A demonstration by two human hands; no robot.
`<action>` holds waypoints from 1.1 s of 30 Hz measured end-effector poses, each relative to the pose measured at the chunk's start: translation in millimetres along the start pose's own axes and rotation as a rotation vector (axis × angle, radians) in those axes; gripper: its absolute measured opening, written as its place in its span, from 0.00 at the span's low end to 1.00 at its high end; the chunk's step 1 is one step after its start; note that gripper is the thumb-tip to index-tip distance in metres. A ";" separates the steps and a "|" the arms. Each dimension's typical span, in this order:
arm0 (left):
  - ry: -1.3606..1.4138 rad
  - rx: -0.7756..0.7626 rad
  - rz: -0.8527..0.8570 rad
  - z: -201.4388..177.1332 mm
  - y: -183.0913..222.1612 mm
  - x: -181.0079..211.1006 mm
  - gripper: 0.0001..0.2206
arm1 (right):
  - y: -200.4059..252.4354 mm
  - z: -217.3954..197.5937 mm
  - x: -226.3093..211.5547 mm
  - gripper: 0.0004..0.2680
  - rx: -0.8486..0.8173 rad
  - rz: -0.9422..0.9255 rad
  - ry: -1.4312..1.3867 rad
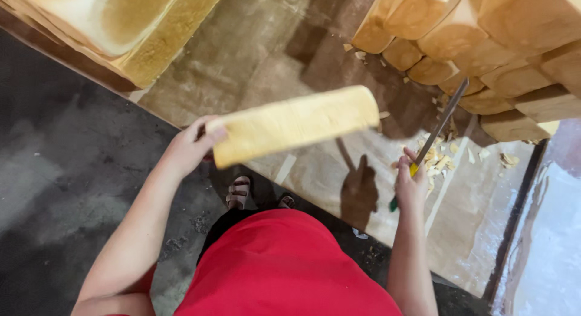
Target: The person uses a knife to shave the crust off large loaves of bread, handling one loaf at a time on a wooden table and moving finished loaves to a stack.
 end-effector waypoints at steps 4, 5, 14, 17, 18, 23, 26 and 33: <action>-0.445 -0.038 0.616 18.4 26.9 21.3 0.60 | 25.7 19.9 -13.8 0.13 -0.127 0.066 -0.228; -0.495 -0.013 0.618 22.2 30.2 22.3 0.57 | 26.0 29.9 -18.4 0.14 -0.184 0.055 -0.243; -0.503 0.175 0.128 14.0 8.9 23.6 0.34 | 32.9 17.7 -13.5 0.16 -0.313 -0.013 -0.110; -1.381 0.286 0.826 119.5 39.5 11.2 0.39 | 19.6 19.3 12.2 0.16 -0.296 -0.006 0.081; -1.185 -0.100 0.957 143.3 58.5 -2.5 0.41 | 14.0 16.4 24.2 0.16 -0.262 0.008 0.192; -0.925 0.014 0.582 78.6 67.2 3.2 0.61 | -9.0 18.8 17.6 0.16 0.016 -0.507 0.826; -1.041 0.190 0.542 22.0 59.6 3.9 0.69 | -25.1 42.3 -15.7 0.17 0.070 -0.598 0.765; -0.458 0.205 0.674 -11.3 22.2 -12.3 0.52 | -83.1 186.9 -176.7 0.20 -0.286 -0.363 -0.334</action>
Point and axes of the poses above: each hand's wrist, its own y-axis away from the middle knuckle, its own z-axis out of the palm, x = y × z, the point moved 5 cm from there along -y, towards the middle knuckle, and after that the axes turned 13 degrees about y, right-handed, at the moved point
